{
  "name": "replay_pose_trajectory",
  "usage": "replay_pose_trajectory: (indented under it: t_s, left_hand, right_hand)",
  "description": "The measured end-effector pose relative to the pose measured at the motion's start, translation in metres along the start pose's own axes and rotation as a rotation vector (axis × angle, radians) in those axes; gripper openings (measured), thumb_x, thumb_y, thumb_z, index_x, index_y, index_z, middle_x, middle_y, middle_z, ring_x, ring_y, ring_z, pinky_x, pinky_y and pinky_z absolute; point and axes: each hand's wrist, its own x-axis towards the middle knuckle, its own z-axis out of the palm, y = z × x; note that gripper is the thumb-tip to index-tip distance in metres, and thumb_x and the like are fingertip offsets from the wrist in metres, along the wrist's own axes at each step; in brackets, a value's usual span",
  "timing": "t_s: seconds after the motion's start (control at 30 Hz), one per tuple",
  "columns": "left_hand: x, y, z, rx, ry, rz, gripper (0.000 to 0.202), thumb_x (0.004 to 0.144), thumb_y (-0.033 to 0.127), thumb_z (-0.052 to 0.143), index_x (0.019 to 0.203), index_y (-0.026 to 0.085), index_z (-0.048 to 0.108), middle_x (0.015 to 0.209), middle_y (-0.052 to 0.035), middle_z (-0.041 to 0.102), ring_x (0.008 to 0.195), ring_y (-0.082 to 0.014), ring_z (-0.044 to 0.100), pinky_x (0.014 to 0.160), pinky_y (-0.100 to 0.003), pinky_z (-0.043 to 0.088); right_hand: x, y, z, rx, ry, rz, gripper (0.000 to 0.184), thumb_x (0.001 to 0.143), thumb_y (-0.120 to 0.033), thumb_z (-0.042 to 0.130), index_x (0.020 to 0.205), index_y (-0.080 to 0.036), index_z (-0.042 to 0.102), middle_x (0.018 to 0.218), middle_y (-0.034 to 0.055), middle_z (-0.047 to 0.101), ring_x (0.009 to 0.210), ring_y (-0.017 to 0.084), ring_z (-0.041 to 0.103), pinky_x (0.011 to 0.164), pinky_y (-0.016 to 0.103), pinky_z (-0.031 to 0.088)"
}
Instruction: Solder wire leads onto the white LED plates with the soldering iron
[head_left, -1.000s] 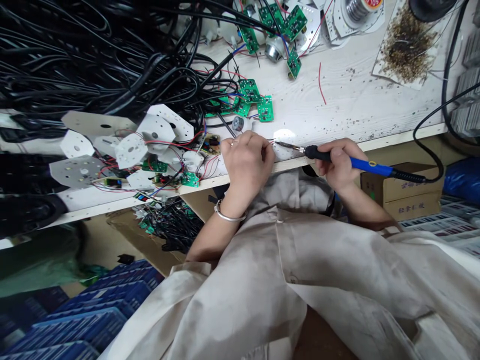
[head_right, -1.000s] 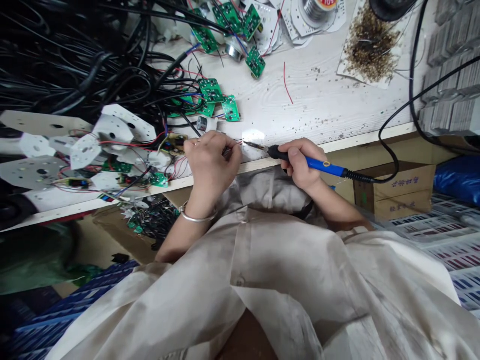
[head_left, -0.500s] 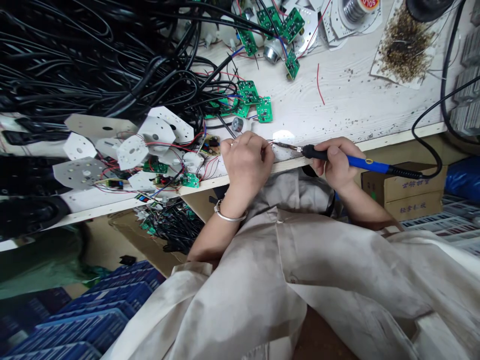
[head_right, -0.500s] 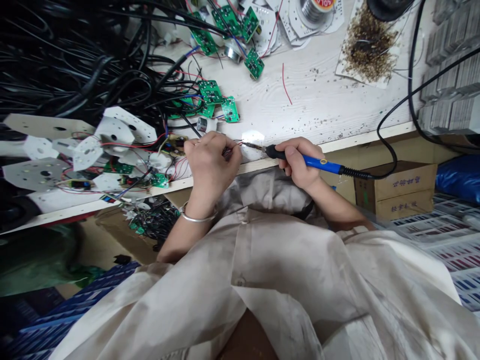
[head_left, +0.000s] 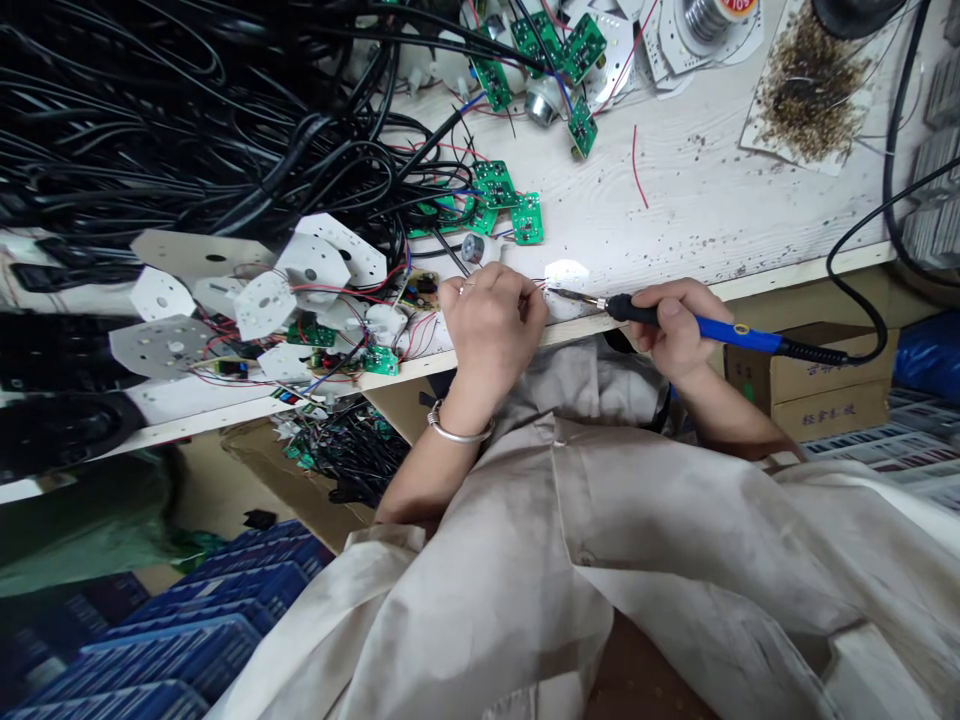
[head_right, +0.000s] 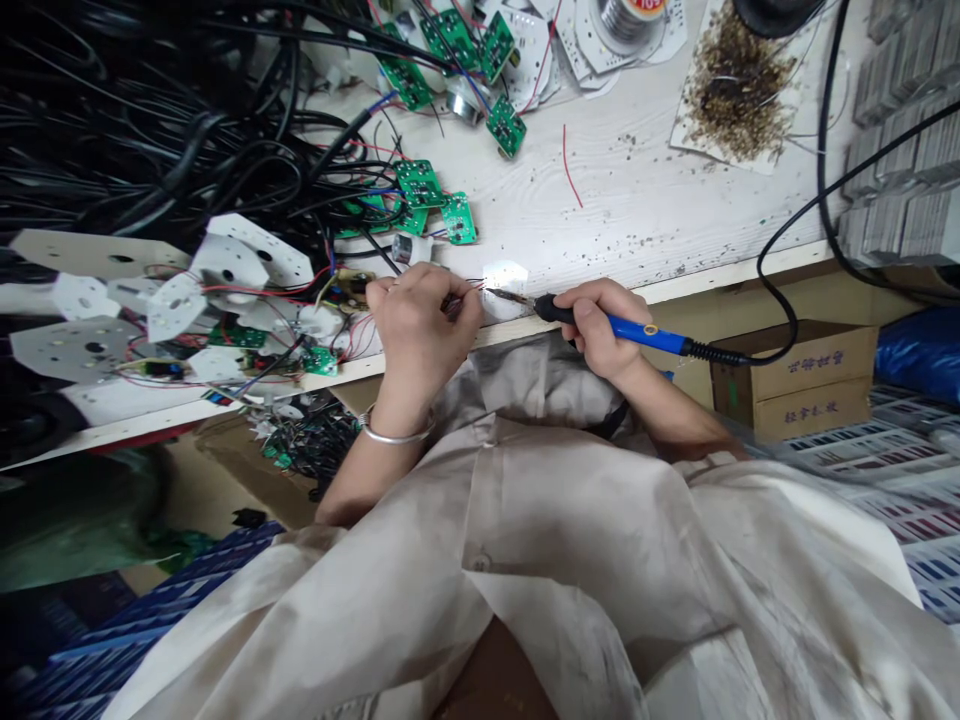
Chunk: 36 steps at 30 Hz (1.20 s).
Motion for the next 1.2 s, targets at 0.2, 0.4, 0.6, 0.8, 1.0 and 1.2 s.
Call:
replay_pose_trajectory:
  t_s: [0.2,0.4,0.6,0.8,1.0,1.2]
  left_hand:
    - [-0.0011,-0.0033,0.0007,0.009,0.027,0.046,0.015,0.093,0.024,0.056,0.079,0.022,0.063,0.089,-0.0036,0.071,0.082,-0.0223,0.060,0.086,-0.042,0.031]
    - [-0.0015,-0.0023,-0.0033,0.003,-0.012,0.044,0.017,0.094,0.026,0.055,0.080,0.022,0.063,0.093,-0.0045,0.070,0.088,-0.0240,0.060,0.090,-0.044,0.031]
    - [-0.0016,-0.0011,-0.0037,0.006,-0.011,0.031,0.017,0.094,0.027,0.056,0.079,0.022,0.062,0.093,-0.0048,0.069,0.089,-0.0247,0.059,0.093,-0.046,0.033]
    - [-0.0023,-0.0011,-0.0009,-0.003,0.013,0.030,0.018,0.094,0.026,0.056,0.076,0.023,0.060,0.088,-0.0044,0.067,0.087,-0.0245,0.059,0.094,-0.047,0.034]
    - [-0.0018,-0.0009,-0.0003,0.006,0.000,0.017,0.016,0.093,0.024,0.056,0.078,0.022,0.060,0.089,-0.0042,0.066,0.088,-0.0239,0.059,0.093,-0.045,0.032]
    - [-0.0016,-0.0005,-0.0001,0.049,0.007,0.023,0.016,0.092,0.023,0.056,0.076,0.022,0.060,0.088,-0.0042,0.067,0.086,-0.0237,0.058,0.091,-0.044,0.032]
  right_hand:
    - [-0.0003,-0.0003,0.0014,0.010,-0.016,-0.001,0.026,0.094,-0.049,0.062,0.085,-0.028,0.074,0.046,-0.0071,0.057,0.032,0.008,0.044,0.033,0.025,0.036]
    - [-0.0006,-0.0010,0.0004,-0.037,-0.025,0.027,0.031,0.094,-0.054,0.060,0.085,-0.027,0.074,0.047,-0.0066,0.058,0.031,0.008,0.043,0.033,0.025,0.035]
    - [-0.0019,0.0033,-0.0034,-0.018,-0.053,0.030,0.026,0.095,-0.048,0.060,0.087,-0.028,0.074,0.050,-0.0073,0.061,0.032,0.007,0.045,0.034,0.023,0.035]
    - [-0.0015,0.0033,-0.0026,0.015,-0.025,0.023,0.028,0.094,-0.052,0.061,0.086,-0.028,0.074,0.050,-0.0067,0.060,0.032,0.008,0.045,0.033,0.024,0.035]
    - [-0.0007,0.0015,-0.0025,-0.014,-0.050,0.018,0.025,0.095,-0.048,0.061,0.086,-0.028,0.074,0.048,-0.0075,0.059,0.032,0.007,0.045,0.035,0.024,0.037]
    - [0.0006,-0.0002,-0.0019,-0.042,-0.048,0.041,0.033,0.093,-0.056,0.061,0.084,-0.027,0.073,0.047,-0.0073,0.059,0.031,0.007,0.044,0.033,0.023,0.036]
